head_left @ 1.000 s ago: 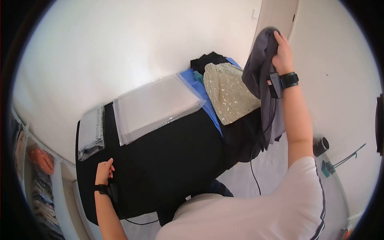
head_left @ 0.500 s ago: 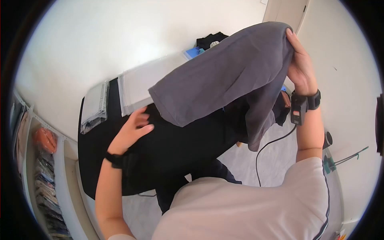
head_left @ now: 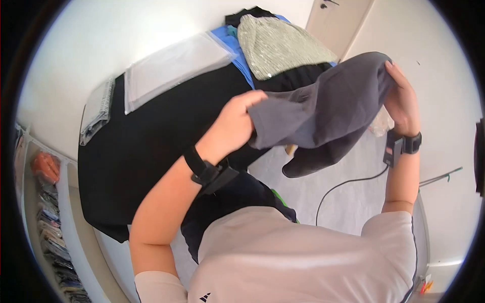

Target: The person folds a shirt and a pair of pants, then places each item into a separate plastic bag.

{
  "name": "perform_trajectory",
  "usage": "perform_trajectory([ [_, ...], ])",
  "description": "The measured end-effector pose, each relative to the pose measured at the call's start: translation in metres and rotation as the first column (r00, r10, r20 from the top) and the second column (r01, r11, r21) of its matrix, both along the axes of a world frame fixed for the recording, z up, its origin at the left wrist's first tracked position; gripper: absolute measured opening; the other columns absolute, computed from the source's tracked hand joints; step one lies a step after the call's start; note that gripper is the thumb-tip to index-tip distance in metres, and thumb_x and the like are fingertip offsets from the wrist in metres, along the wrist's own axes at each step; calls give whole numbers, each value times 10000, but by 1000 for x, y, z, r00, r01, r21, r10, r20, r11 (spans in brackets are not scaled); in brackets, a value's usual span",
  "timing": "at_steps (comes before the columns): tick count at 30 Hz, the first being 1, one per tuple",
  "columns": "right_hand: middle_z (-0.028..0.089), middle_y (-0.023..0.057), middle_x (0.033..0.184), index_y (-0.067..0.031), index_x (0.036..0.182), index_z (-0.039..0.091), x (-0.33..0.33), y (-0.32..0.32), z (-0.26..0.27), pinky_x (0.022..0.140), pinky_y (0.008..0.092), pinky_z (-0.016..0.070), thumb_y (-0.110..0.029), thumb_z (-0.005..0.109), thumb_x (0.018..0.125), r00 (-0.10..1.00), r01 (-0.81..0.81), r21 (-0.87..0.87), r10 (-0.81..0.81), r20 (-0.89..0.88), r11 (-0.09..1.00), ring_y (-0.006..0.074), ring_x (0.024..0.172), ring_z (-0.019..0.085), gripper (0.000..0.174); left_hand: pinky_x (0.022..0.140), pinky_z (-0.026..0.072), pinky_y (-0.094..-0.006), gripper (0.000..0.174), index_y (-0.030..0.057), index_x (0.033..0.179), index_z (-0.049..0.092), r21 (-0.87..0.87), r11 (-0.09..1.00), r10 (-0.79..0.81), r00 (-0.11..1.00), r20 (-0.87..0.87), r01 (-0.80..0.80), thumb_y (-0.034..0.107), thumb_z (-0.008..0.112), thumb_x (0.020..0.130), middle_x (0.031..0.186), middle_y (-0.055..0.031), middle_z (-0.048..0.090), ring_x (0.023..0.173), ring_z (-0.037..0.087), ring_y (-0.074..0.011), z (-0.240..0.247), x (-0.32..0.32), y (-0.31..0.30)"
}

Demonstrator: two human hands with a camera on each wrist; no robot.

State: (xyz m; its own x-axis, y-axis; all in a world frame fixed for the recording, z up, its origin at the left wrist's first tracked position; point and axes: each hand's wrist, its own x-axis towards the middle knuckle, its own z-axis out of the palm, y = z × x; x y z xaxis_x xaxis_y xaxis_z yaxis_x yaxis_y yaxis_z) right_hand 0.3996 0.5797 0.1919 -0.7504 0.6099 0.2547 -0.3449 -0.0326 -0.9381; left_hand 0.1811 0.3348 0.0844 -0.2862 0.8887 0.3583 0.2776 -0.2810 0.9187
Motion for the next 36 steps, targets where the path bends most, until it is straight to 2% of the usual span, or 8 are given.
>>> perform_trajectory([
  [4,640,32,989,-23,1042,588,25,23,-24,829,270,440,-164,512,922,994,16,92,-25,104,996,125,912,588,200,679,455,-245,164,-15,867,594,25,1000,-14,956,293,7,66,454,894,794,-35,611,741,554,-86,22,23,16],
  [8,634,25,982,-32,1065,593,43,41,-52,831,257,431,-184,529,914,987,58,127,-75,141,990,103,906,576,223,680,451,-257,252,-28,959,611,-20,1000,8,974,228,-4,131,424,903,854,-65,630,747,561,-119,46,46,35],
  [12,613,2,892,-43,1070,606,52,2,-60,773,216,412,-250,582,884,873,386,462,-478,95,798,75,855,557,279,683,456,-295,279,-33,965,603,-97,989,128,973,194,-111,155,410,892,894,-113,617,795,553,-158,64,86,58],
  [16,610,14,823,-7,1013,571,61,-66,-53,676,216,434,-341,596,881,957,-121,592,-64,281,797,82,753,560,360,650,459,-311,259,-40,965,586,-133,990,-30,981,191,56,121,405,876,867,-113,609,761,552,-180,57,114,91],
  [18,594,48,779,-7,965,525,58,-65,-69,629,228,437,-347,688,810,942,-71,669,-172,290,740,97,719,549,408,635,453,-318,249,-46,949,577,-122,992,32,998,-46,-37,109,398,871,836,-103,595,729,538,-185,45,132,101],
  [22,581,52,742,-2,970,522,59,-49,-73,625,239,447,-305,694,788,926,49,747,-310,214,663,111,695,549,392,618,443,-314,246,-44,939,569,-160,987,9,994,113,9,121,400,870,802,-100,575,704,520,-169,55,144,108],
  [29,608,94,843,-9,1047,541,64,-46,-61,666,283,469,-249,674,776,917,168,812,-391,79,559,140,764,578,386,617,446,-310,252,-33,970,575,-194,981,-15,996,-89,-3,130,414,866,798,-105,575,696,528,-158,64,147,106],
  [36,598,112,872,-41,1070,556,75,-47,-56,717,308,457,-236,628,835,939,-66,866,-263,221,495,205,774,578,313,519,317,-213,173,51,893,591,-334,940,-151,967,-205,76,173,469,882,715,33,491,602,391,-58,67,150,98],
])
